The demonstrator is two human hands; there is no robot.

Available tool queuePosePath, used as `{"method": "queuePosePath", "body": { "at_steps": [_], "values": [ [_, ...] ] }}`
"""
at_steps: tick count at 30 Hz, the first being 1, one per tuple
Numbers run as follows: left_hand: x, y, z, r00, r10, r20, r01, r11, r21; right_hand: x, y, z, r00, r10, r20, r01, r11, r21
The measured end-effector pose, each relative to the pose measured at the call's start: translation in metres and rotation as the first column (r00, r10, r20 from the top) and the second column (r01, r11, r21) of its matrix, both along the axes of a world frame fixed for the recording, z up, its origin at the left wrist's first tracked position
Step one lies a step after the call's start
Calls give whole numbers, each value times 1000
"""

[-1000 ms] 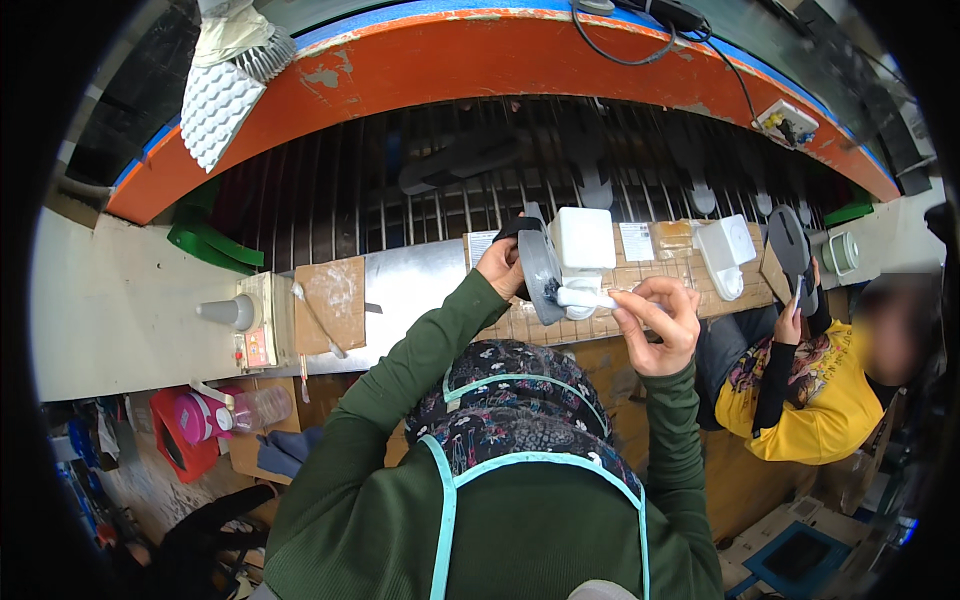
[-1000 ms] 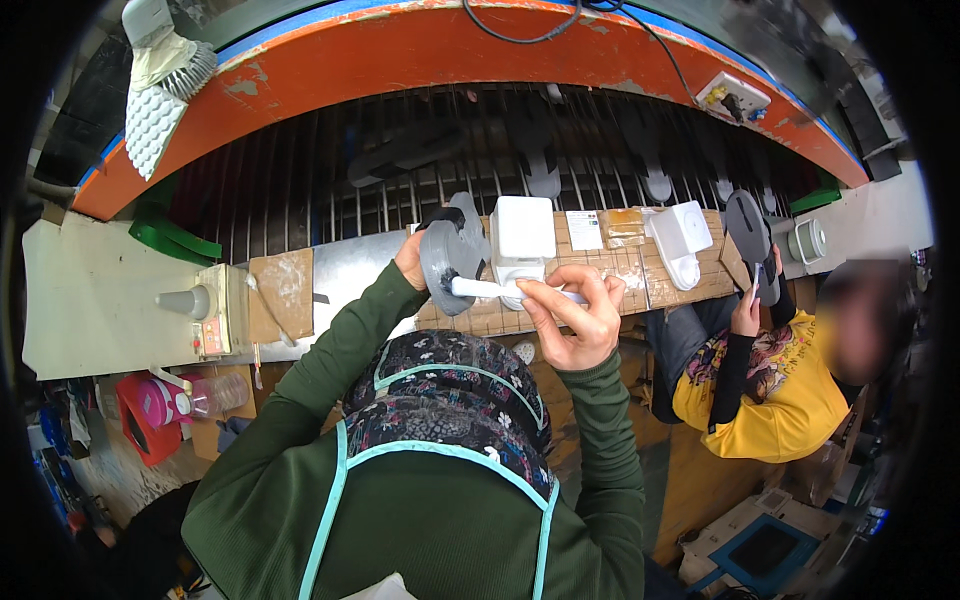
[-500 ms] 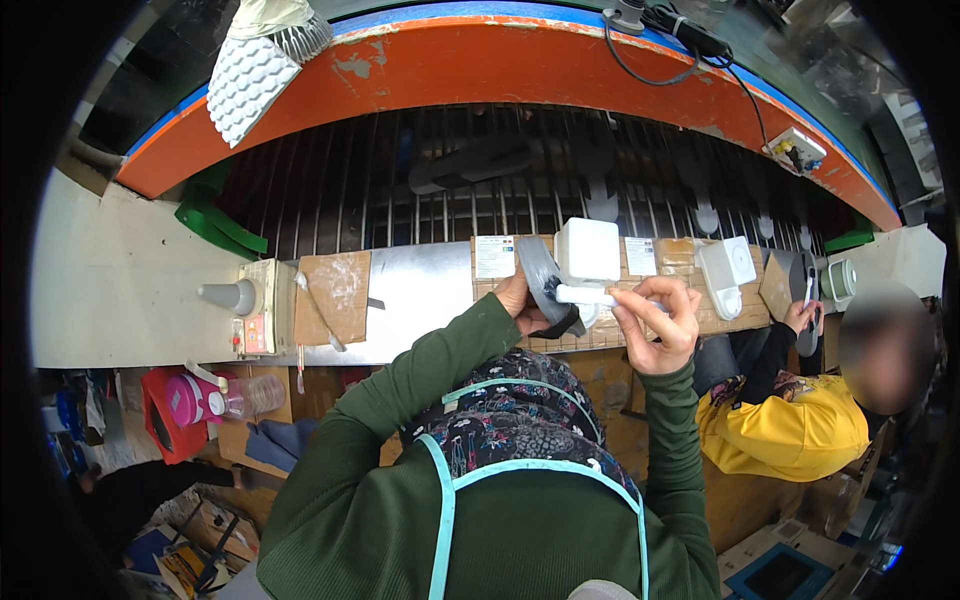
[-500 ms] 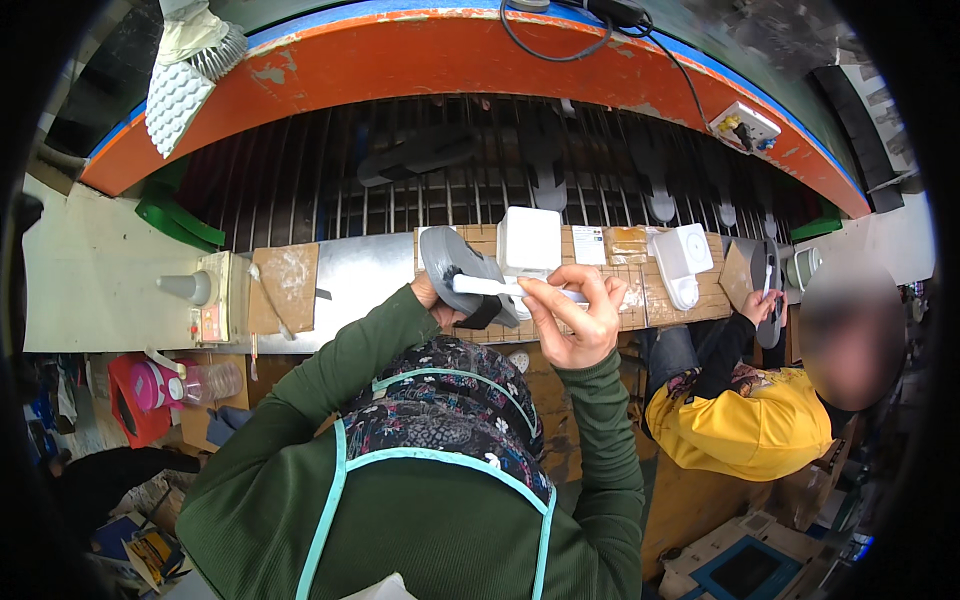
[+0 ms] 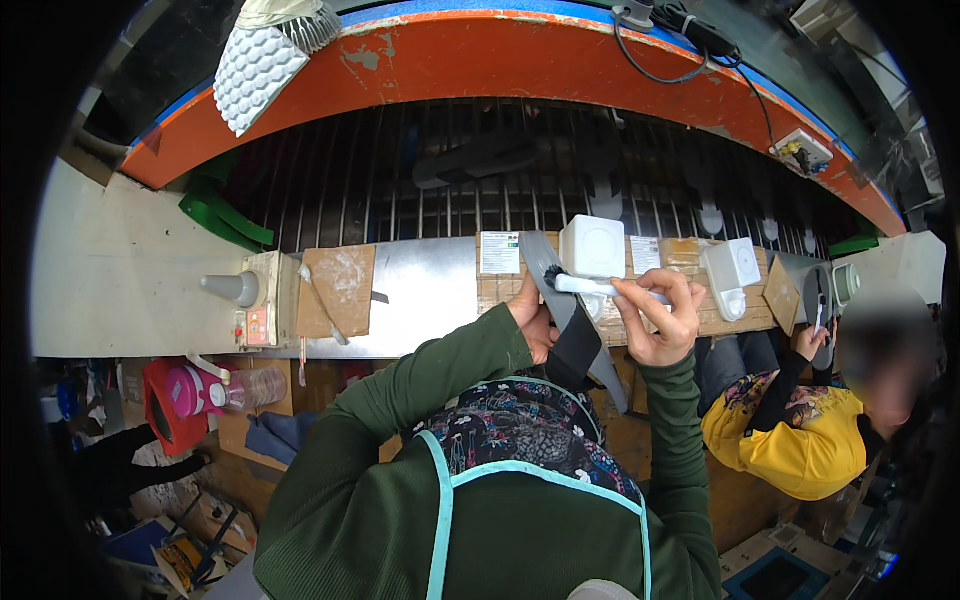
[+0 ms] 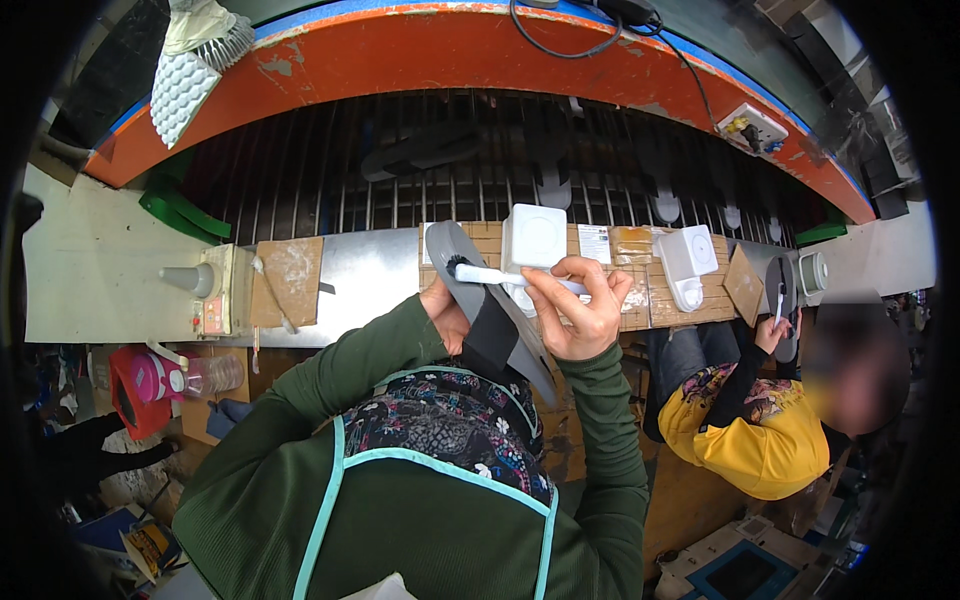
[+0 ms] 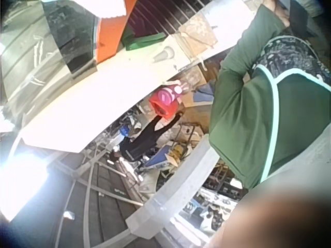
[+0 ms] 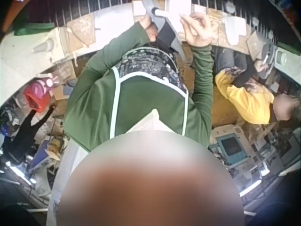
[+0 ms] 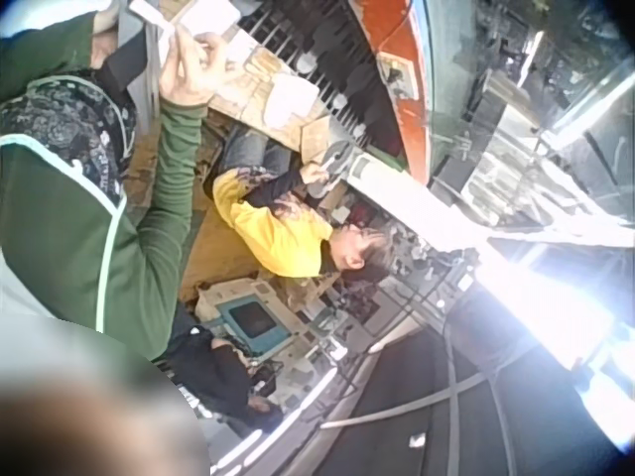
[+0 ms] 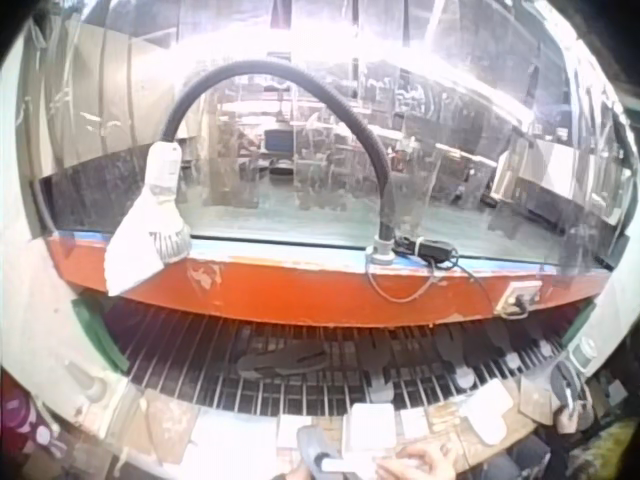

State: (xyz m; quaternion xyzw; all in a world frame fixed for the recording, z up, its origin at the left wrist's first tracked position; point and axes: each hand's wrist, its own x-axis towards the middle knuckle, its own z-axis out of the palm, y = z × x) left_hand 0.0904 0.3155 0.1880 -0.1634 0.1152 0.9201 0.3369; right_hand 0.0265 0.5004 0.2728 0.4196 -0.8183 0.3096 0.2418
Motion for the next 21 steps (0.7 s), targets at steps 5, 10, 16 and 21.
{"method": "queuePosePath", "body": {
  "at_steps": [5, 10, 16, 21],
  "values": [
    [3, 3, 11, 996, -30, -81, 14, 982, -190, -1, -1, -1, 1000, 4, -22, -4, 1000, 14],
    [3, -1, 8, 996, -10, -87, 11, 1000, 5, -1, -1, -1, 999, 17, -29, -16, 1000, 19],
    [7, -1, 13, 1000, 12, 11, -12, 998, 56, -2, 3, -2, 999, 28, -18, -28, 999, 37],
    [7, -2, 16, 999, -16, 49, 19, 999, -42, 0, 5, -4, 999, 28, -21, -27, 999, 47]
  ]
}}
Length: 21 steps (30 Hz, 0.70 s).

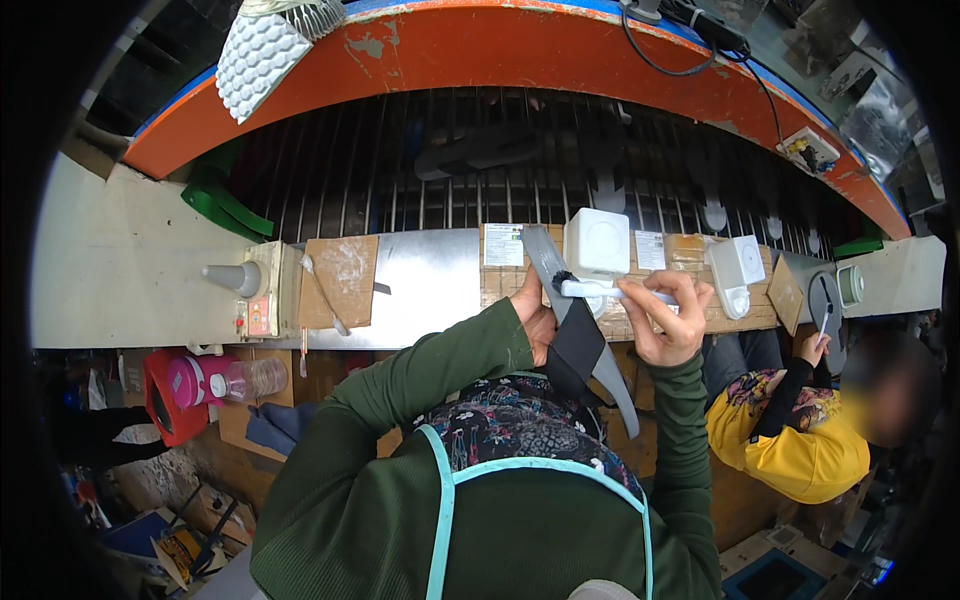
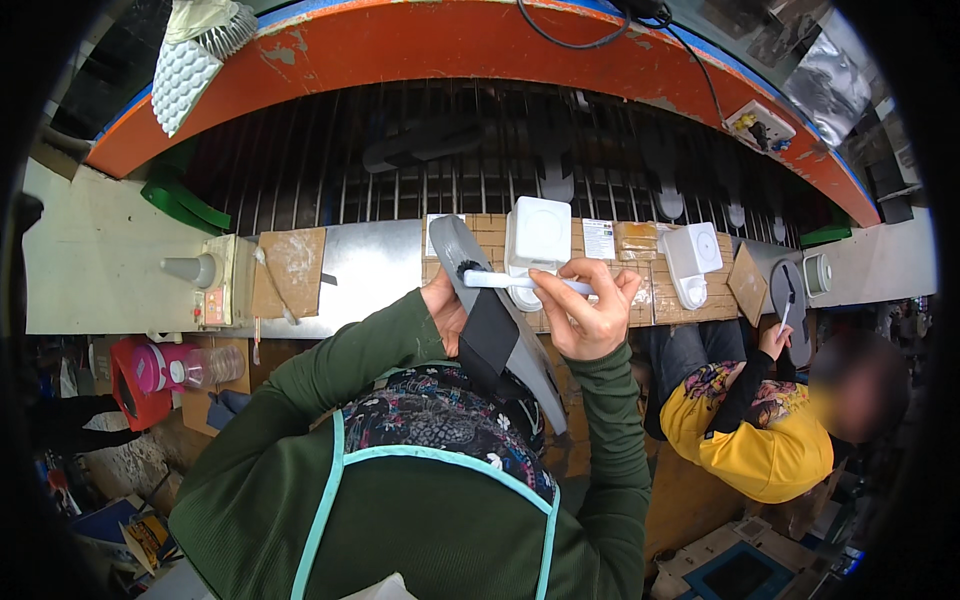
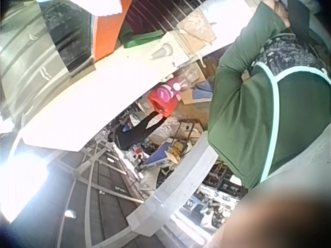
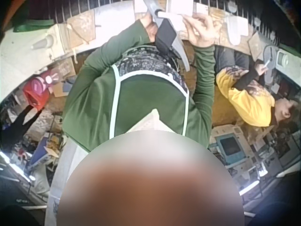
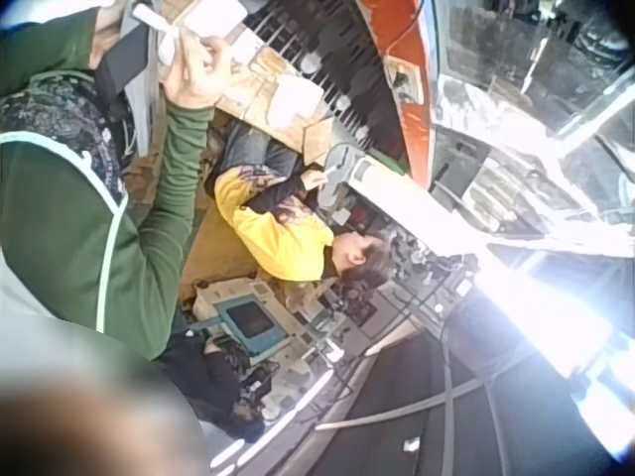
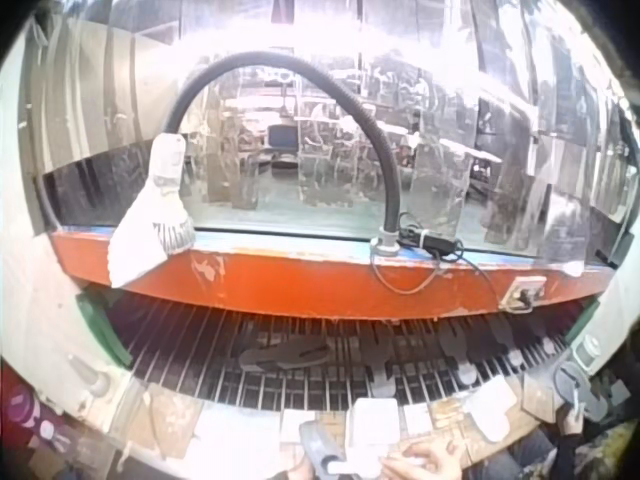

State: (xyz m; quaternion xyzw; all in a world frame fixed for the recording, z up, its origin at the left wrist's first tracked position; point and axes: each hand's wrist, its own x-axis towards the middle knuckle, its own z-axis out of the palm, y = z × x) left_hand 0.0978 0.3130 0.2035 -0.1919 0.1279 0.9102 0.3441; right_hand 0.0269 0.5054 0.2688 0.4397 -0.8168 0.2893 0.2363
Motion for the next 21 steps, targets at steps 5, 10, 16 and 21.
{"method": "queuePosePath", "body": {
  "at_steps": [5, 10, 16, 21],
  "values": [
    [-2, -4, -4, 999, -13, -39, 25, 945, 327, 1, 1, -3, 1000, 3, 12, -3, 1000, 3],
    [-3, -5, 4, 987, -34, 158, 39, 999, -34, 3, 2, -5, 1000, -3, 25, 3, 1000, -3],
    [-1, -2, 7, 997, -64, 44, 70, 987, -147, 6, 5, -11, 1000, -17, 19, 17, 1000, -21],
    [-2, -3, 4, 991, -40, 126, 47, 998, -49, 9, 8, -16, 1000, -25, 3, 25, 999, -42]
  ]
}}
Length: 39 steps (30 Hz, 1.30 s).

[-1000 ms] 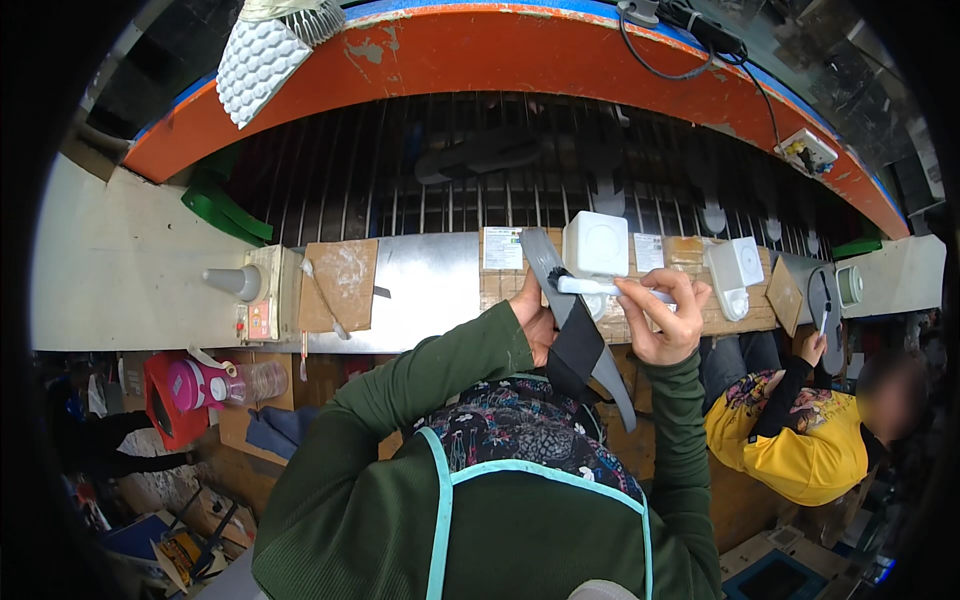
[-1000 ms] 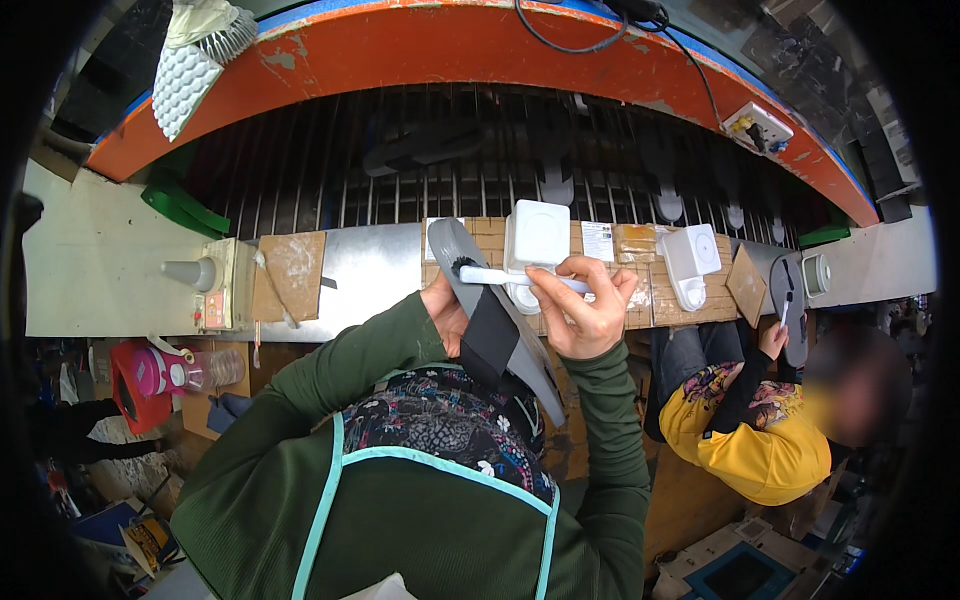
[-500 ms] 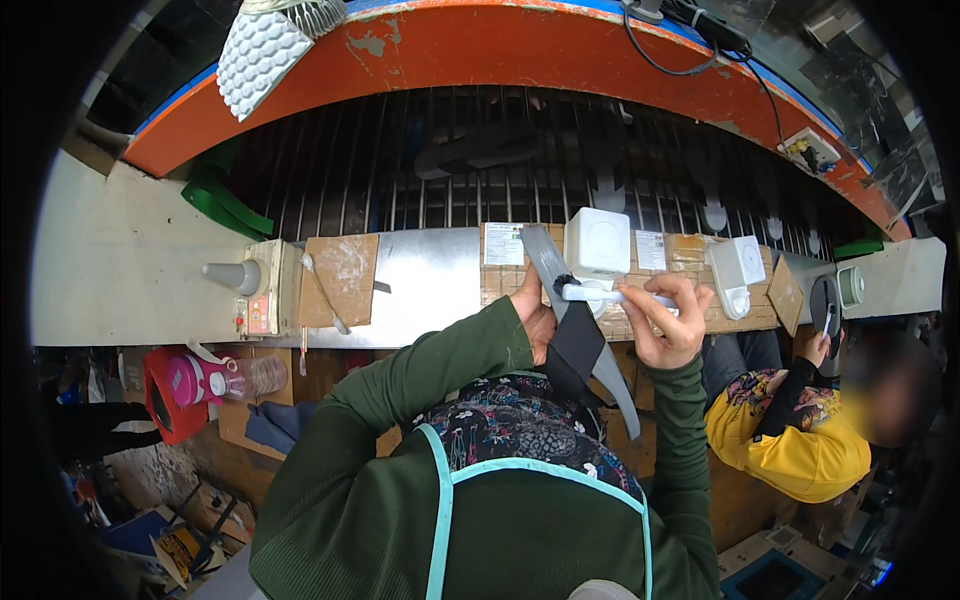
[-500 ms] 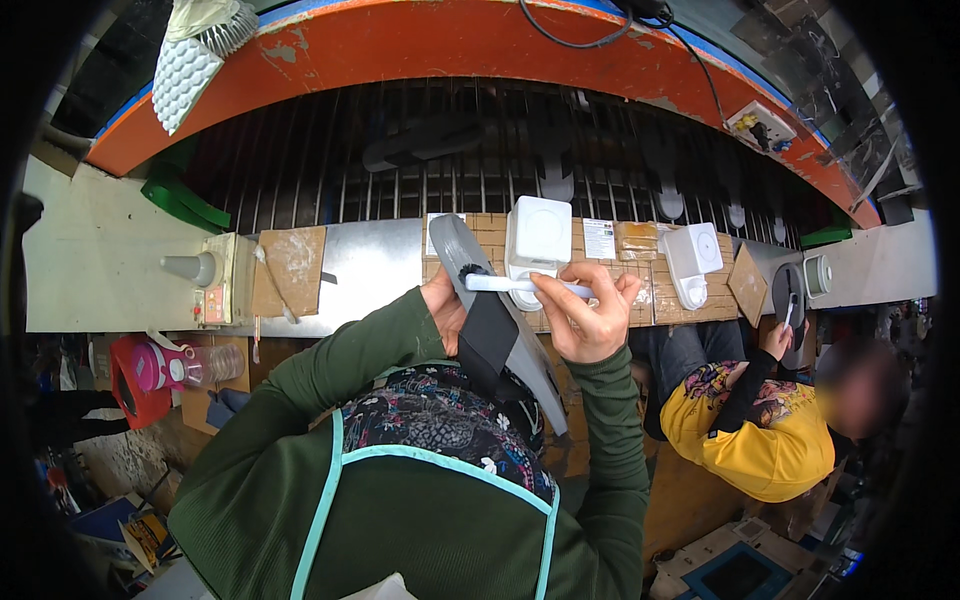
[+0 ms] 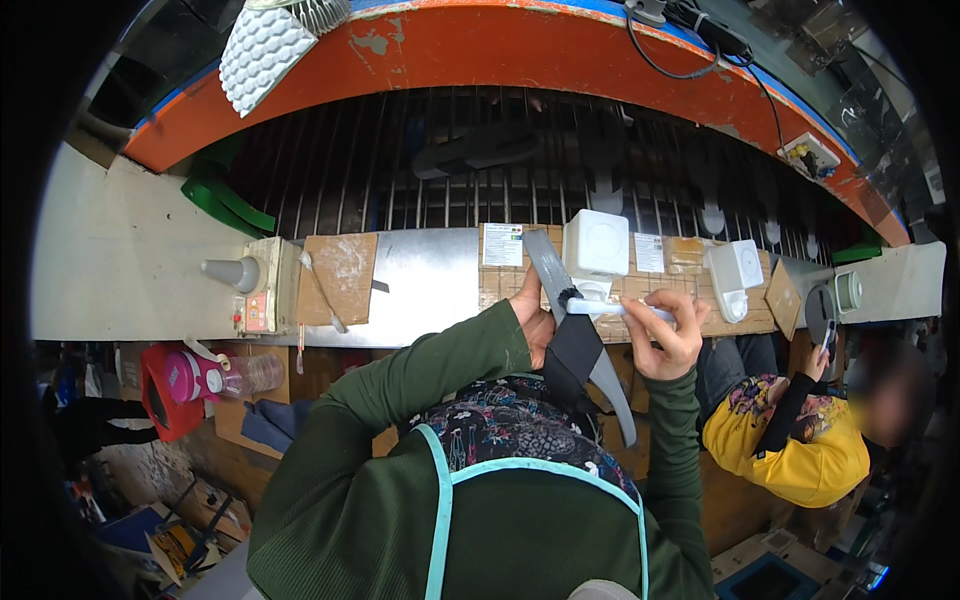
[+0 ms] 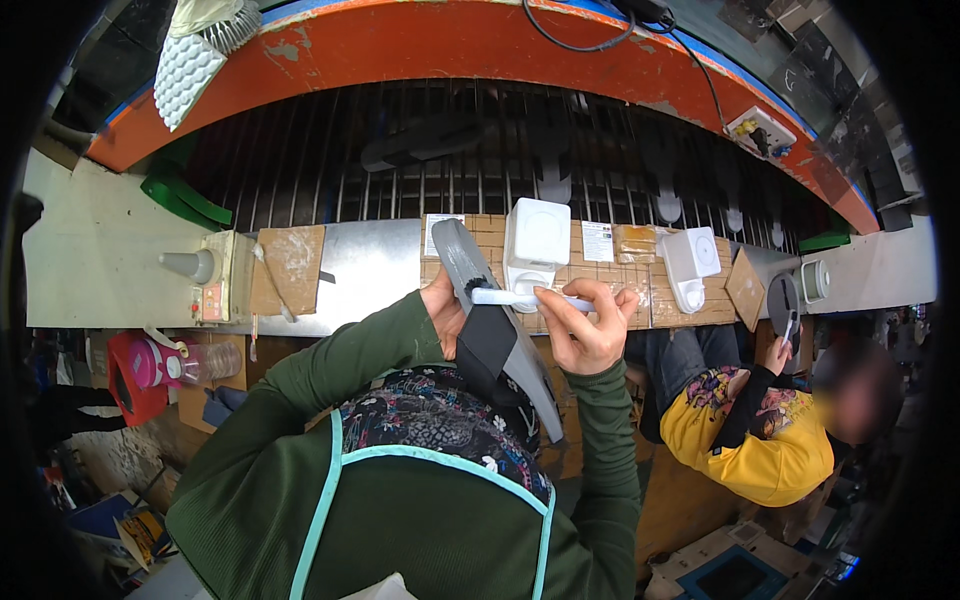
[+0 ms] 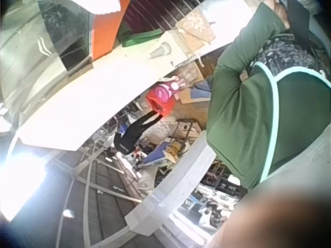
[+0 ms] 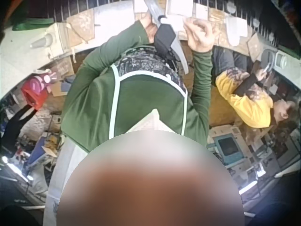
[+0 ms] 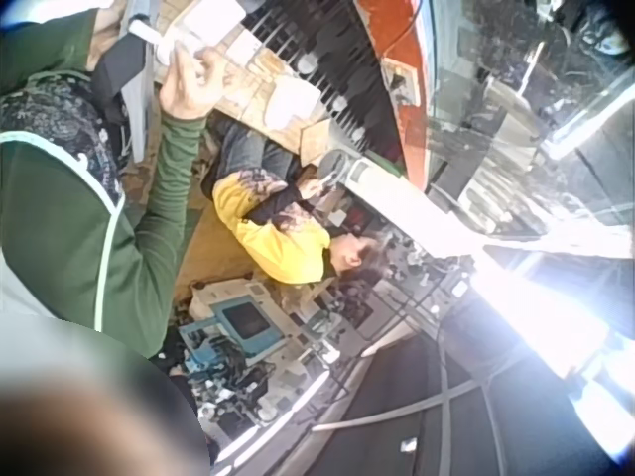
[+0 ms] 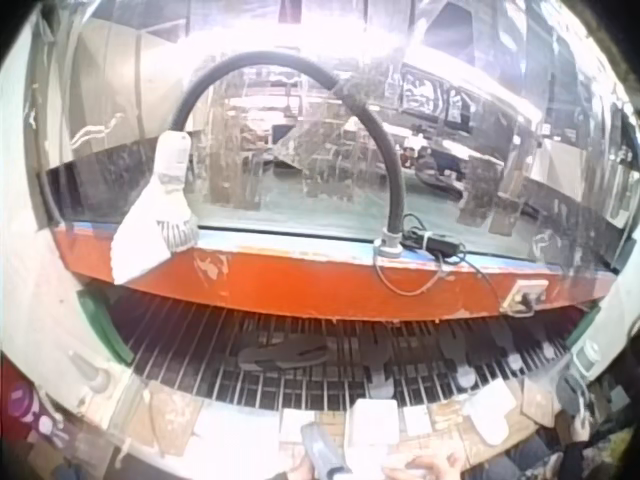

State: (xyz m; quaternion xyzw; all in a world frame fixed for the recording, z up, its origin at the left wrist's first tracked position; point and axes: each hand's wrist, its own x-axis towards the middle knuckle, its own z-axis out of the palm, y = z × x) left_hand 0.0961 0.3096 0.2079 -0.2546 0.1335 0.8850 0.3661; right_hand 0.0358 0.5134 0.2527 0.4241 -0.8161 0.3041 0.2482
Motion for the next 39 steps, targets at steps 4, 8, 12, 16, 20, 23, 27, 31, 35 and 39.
{"method": "queuePosePath", "body": {
  "at_steps": [4, 8, 12, 16, 20, 23, 27, 31, 35, 39],
  "values": [
    [0, -2, 1, 1000, -7, 24, 7, 1000, -12, 1, 1, 0, 1000, 5, 20, -5, 1000, -5],
    [-1, -5, 4, 998, -13, 62, 12, 1000, 20, 2, 2, 3, 1000, 15, 26, -15, 1000, 9],
    [0, -5, 2, 999, 21, 28, -20, 1000, -4, 0, 6, 7, 999, 28, 17, -29, 998, 63],
    [2, 3, -7, 998, 67, -20, -70, 969, -235, -7, 8, 6, 949, 118, 292, -122, 993, -6],
    [3, 5, -18, 980, 85, -182, -66, 992, 108, -20, -5, -3, 876, 203, 438, -155, 978, -143],
    [0, 11, -25, 961, 126, -246, -152, 985, -86, -31, -16, -9, 877, 204, 436, -139, 974, -177],
    [-11, 10, -40, 802, 126, -584, -244, 961, -128, -33, -21, -11, 959, 98, 266, -45, 979, -199],
    [-9, -25, -66, 775, 221, -591, -84, 964, 251, -26, 9, -9, 956, 170, 240, -145, 982, -120],
    [-6, -55, -94, 414, -245, -877, -444, 787, -429, -15, 55, -19, 837, 165, 522, -21, 963, -270],
    [-22, -91, -102, 611, 162, -775, -257, 966, 0, 23, 61, -51, 156, 435, 887, 384, 801, -460]
  ]
}}
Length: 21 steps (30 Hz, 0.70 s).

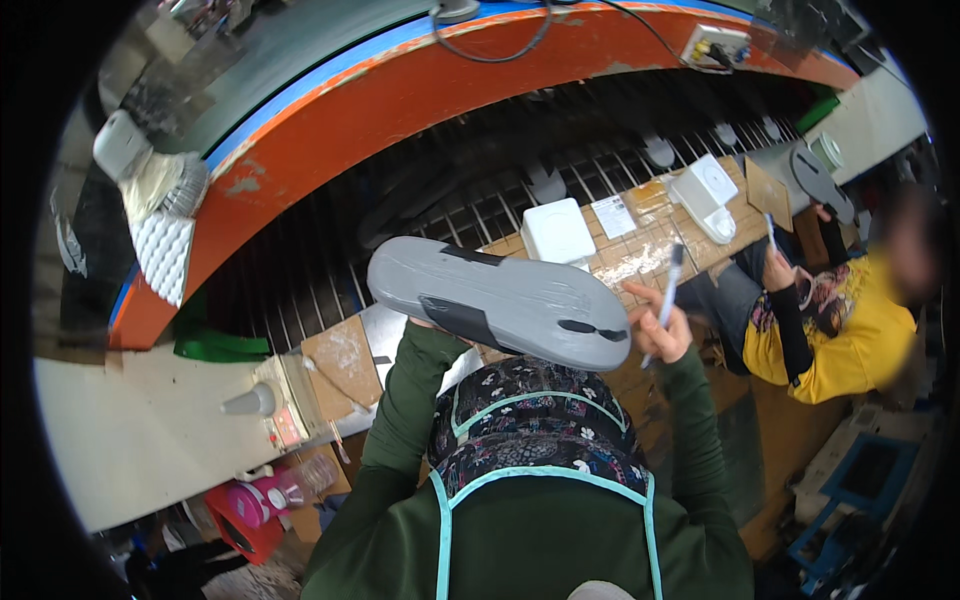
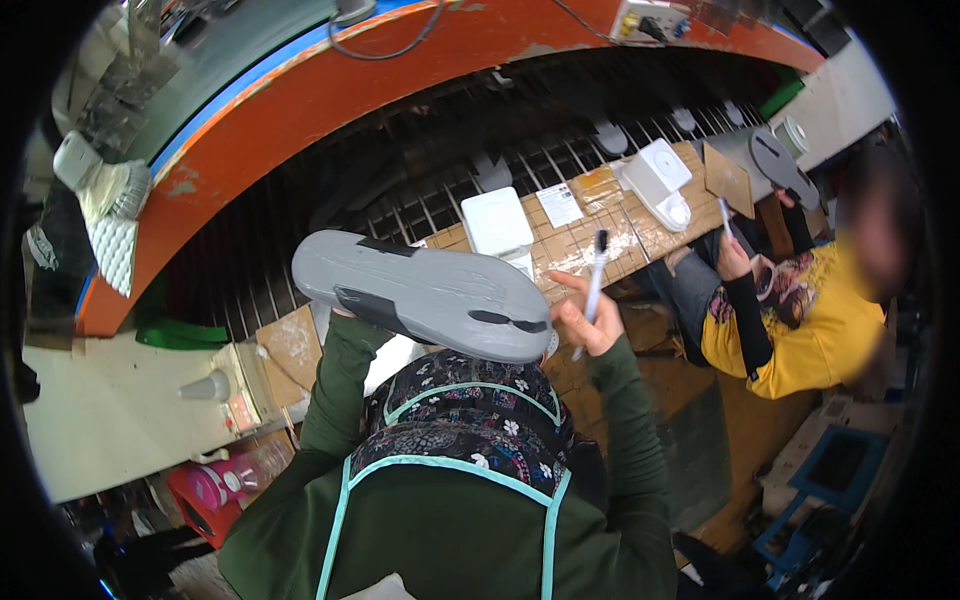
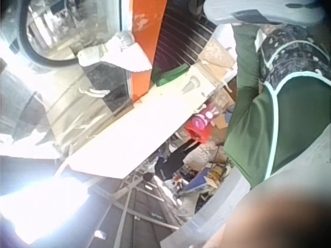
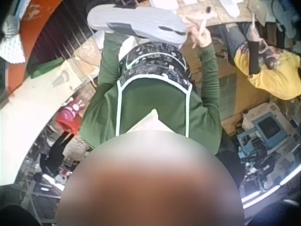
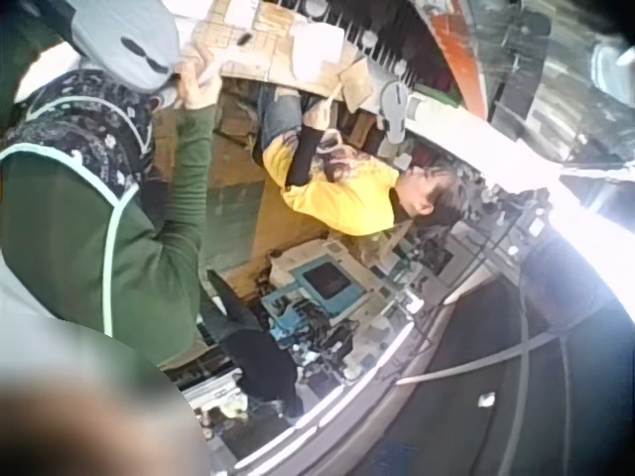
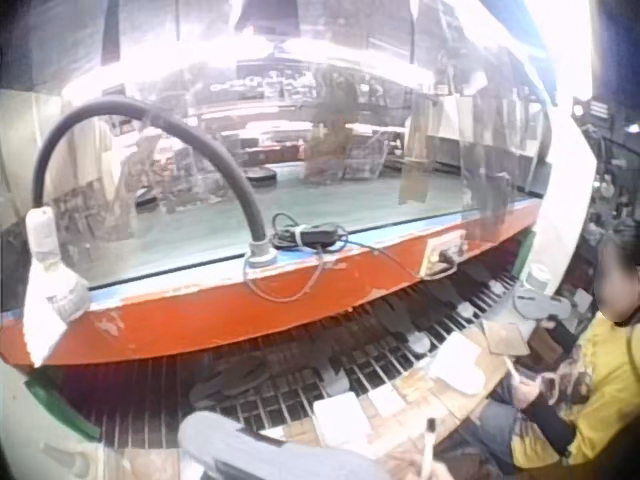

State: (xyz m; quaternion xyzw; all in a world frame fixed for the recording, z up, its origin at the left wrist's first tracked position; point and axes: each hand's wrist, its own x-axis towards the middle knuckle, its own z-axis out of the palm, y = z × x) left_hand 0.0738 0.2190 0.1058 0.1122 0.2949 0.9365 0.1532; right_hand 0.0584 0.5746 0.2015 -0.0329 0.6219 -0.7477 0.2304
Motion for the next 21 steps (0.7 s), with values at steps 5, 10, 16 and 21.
{"method": "queuePosePath", "body": {
  "at_steps": [5, 10, 16, 21],
  "values": [
    [-20, -9, 25, 944, -160, 289, 23, 905, 426, 23, -34, -9, 990, 84, 117, 11, 766, -643],
    [-8, 42, 74, 980, 196, 43, -199, 917, 345, 34, -82, 12, 912, -265, 312, 395, 768, -504],
    [-16, 73, 62, 477, 860, -181, -803, 342, -488, 52, -98, -10, 995, -96, 36, 103, 931, -350],
    [-12, 22, 45, 472, 872, -129, -828, 389, -403, 37, -49, -62, 929, -211, -303, 319, 873, 369]
  ]
}}
